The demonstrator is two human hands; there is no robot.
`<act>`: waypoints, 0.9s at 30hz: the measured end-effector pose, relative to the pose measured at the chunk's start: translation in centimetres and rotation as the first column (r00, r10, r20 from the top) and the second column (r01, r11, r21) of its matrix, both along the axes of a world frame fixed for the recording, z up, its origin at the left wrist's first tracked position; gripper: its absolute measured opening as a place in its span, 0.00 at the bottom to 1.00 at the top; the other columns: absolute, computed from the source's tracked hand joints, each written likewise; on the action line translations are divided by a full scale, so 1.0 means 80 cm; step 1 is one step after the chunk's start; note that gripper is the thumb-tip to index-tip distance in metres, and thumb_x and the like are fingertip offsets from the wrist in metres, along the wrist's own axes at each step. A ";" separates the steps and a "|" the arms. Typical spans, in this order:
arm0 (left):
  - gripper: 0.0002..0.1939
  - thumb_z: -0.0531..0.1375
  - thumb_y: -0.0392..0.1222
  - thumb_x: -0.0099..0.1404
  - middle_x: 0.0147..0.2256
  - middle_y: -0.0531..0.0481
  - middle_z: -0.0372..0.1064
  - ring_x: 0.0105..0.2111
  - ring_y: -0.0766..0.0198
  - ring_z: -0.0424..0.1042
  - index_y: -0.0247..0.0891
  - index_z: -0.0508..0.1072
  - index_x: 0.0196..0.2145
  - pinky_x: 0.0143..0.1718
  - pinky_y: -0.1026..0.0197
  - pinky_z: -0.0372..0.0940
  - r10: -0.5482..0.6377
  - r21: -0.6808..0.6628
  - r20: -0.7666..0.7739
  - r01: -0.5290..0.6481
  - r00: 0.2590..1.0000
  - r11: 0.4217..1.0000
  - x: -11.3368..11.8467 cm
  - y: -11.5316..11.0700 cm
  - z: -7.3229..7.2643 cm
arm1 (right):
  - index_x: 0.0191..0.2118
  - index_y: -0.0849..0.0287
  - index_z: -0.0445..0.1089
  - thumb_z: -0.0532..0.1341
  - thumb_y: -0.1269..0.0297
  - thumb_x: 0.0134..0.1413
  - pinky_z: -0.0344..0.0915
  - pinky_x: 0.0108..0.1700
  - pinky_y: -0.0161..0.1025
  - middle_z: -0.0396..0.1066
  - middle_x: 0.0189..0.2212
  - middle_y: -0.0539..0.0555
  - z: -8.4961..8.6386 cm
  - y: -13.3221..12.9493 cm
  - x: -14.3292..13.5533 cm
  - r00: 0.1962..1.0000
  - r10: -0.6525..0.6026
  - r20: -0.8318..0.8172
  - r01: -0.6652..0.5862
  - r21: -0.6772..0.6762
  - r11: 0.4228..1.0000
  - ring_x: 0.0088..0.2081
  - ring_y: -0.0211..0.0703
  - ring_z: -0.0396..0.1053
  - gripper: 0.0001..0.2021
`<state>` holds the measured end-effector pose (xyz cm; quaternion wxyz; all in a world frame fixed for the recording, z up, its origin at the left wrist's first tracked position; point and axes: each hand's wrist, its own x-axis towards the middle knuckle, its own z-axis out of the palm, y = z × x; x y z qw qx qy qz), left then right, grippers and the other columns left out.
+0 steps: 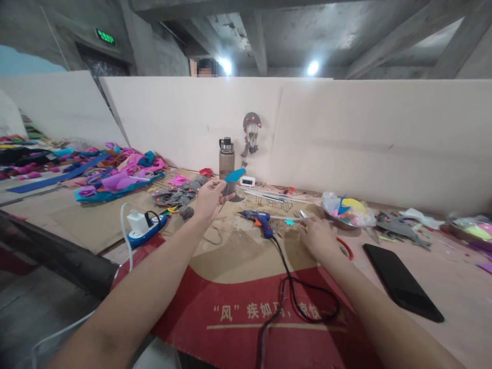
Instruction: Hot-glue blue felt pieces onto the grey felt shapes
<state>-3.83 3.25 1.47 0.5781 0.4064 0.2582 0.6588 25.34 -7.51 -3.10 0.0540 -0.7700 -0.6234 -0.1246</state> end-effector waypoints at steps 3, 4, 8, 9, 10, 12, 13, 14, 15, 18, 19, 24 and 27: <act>0.07 0.64 0.36 0.61 0.24 0.55 0.69 0.25 0.70 0.73 0.33 0.68 0.33 0.41 0.54 0.76 -0.008 0.002 -0.004 0.008 1.000 1.000 0.000 -0.001 0.000 | 0.46 0.61 0.76 0.52 0.62 0.65 0.64 0.49 0.46 0.75 0.47 0.64 0.004 0.027 -0.024 0.998 0.040 -0.048 -0.042 -0.042 0.998 0.51 0.56 0.70 0.16; 0.07 0.64 0.36 0.61 0.24 0.54 0.69 0.26 0.69 0.74 0.33 0.68 0.33 0.41 0.54 0.76 -0.013 0.004 -0.004 0.013 1.000 1.000 0.000 -0.002 0.000 | 0.45 0.63 0.76 0.53 0.63 0.64 0.63 0.50 0.45 0.75 0.46 0.65 0.003 0.036 -0.029 0.999 0.034 -0.038 -0.036 -0.065 0.997 0.51 0.56 0.70 0.16; 0.06 0.63 0.35 0.62 0.22 0.56 0.67 0.25 0.69 0.73 0.33 0.68 0.33 0.39 0.55 0.76 -0.024 -0.003 -0.008 0.024 1.000 1.000 0.000 -0.001 0.001 | 0.43 0.65 0.75 0.56 0.62 0.64 0.63 0.49 0.44 0.74 0.46 0.67 -0.008 0.059 -0.035 0.999 0.020 -0.025 -0.022 -0.086 0.996 0.49 0.55 0.72 0.13; 0.06 0.63 0.35 0.62 0.21 0.57 0.65 0.23 0.71 0.72 0.33 0.68 0.33 0.39 0.55 0.76 -0.020 -0.005 -0.006 0.020 1.000 1.000 0.000 -0.001 0.001 | 0.43 0.65 0.74 0.56 0.62 0.64 0.63 0.47 0.44 0.74 0.46 0.67 -0.011 0.061 -0.035 0.999 0.011 -0.032 -0.013 -0.084 0.996 0.48 0.54 0.72 0.13; 0.05 0.63 0.35 0.61 0.20 0.59 0.62 0.21 0.72 0.70 0.33 0.68 0.33 0.39 0.56 0.76 -0.014 -0.007 -0.003 0.014 1.000 1.000 0.000 -0.001 0.001 | 0.43 0.65 0.74 0.56 0.62 0.64 0.63 0.47 0.44 0.74 0.45 0.67 -0.013 0.062 -0.034 0.999 0.004 -0.036 -0.007 -0.080 0.997 0.47 0.54 0.72 0.13; 0.05 0.63 0.34 0.61 0.17 0.62 0.57 0.18 0.75 0.65 0.33 0.68 0.32 0.39 0.56 0.76 -0.006 -0.011 0.004 0.006 1.000 1.000 0.001 0.000 0.001 | 0.44 0.66 0.72 0.56 0.63 0.64 0.63 0.48 0.44 0.74 0.46 0.66 -0.017 0.062 -0.034 1.000 0.004 -0.031 -0.006 -0.070 0.998 0.48 0.54 0.72 0.12; 0.05 0.63 0.34 0.62 0.17 0.63 0.56 0.17 0.76 0.63 0.34 0.68 0.32 0.40 0.56 0.76 -0.005 -0.015 0.006 0.005 1.000 1.000 0.001 0.000 0.000 | 0.46 0.66 0.71 0.56 0.63 0.64 0.62 0.49 0.44 0.73 0.47 0.66 -0.018 0.062 -0.034 1.000 0.006 -0.027 -0.008 -0.060 0.998 0.50 0.55 0.71 0.12; 0.05 0.63 0.34 0.62 0.17 0.63 0.57 0.17 0.76 0.63 0.33 0.68 0.32 0.40 0.55 0.76 -0.005 -0.018 0.005 0.006 1.000 1.000 0.002 0.000 0.000 | 0.48 0.66 0.70 0.57 0.63 0.63 0.61 0.51 0.43 0.73 0.47 0.66 -0.019 0.061 -0.035 1.000 0.003 -0.024 -0.004 -0.048 0.999 0.52 0.55 0.70 0.13; 0.05 0.63 0.34 0.62 0.18 0.61 0.59 0.18 0.75 0.65 0.33 0.68 0.32 0.40 0.55 0.76 -0.008 -0.021 0.002 0.008 1.000 1.000 0.002 -0.001 0.000 | 0.49 0.66 0.69 0.58 0.64 0.63 0.61 0.51 0.43 0.73 0.47 0.66 -0.020 0.061 -0.036 1.000 -0.006 -0.029 0.005 -0.035 0.999 0.52 0.55 0.69 0.13; 0.07 0.64 0.35 0.61 0.24 0.55 0.68 0.24 0.71 0.72 0.33 0.68 0.32 0.42 0.54 0.76 -0.017 -0.020 -0.010 0.017 1.000 1.000 0.003 -0.002 0.000 | 0.52 0.65 0.65 0.59 0.64 0.63 0.61 0.48 0.41 0.74 0.45 0.64 -0.021 0.062 -0.037 0.995 -0.045 -0.092 0.044 -0.011 0.999 0.50 0.53 0.71 0.15; 0.07 0.65 0.36 0.60 0.26 0.53 0.70 0.26 0.69 0.74 0.33 0.68 0.32 0.42 0.53 0.76 -0.018 -0.020 -0.014 0.018 1.000 1.000 0.003 -0.003 0.000 | 0.52 0.64 0.65 0.59 0.64 0.63 0.61 0.47 0.40 0.74 0.44 0.63 -0.021 0.062 -0.037 0.992 -0.051 -0.119 0.050 -0.015 0.999 0.49 0.52 0.71 0.14; 0.08 0.65 0.36 0.60 0.28 0.52 0.71 0.28 0.68 0.75 0.34 0.68 0.32 0.42 0.54 0.76 -0.006 -0.024 -0.028 0.005 1.000 1.000 0.003 -0.002 0.000 | 0.50 0.63 0.65 0.57 0.66 0.63 0.60 0.41 0.39 0.74 0.44 0.62 -0.015 0.056 -0.040 0.994 -0.025 -0.110 0.019 -0.059 0.998 0.46 0.50 0.73 0.12; 0.08 0.65 0.36 0.60 0.26 0.54 0.70 0.27 0.69 0.74 0.33 0.68 0.32 0.42 0.53 0.76 -0.002 -0.021 -0.033 0.001 0.999 1.000 0.003 -0.001 0.000 | 0.50 0.65 0.65 0.54 0.70 0.63 0.60 0.41 0.39 0.74 0.45 0.65 -0.012 0.047 -0.048 0.999 0.017 -0.033 -0.019 -0.062 0.998 0.45 0.50 0.73 0.11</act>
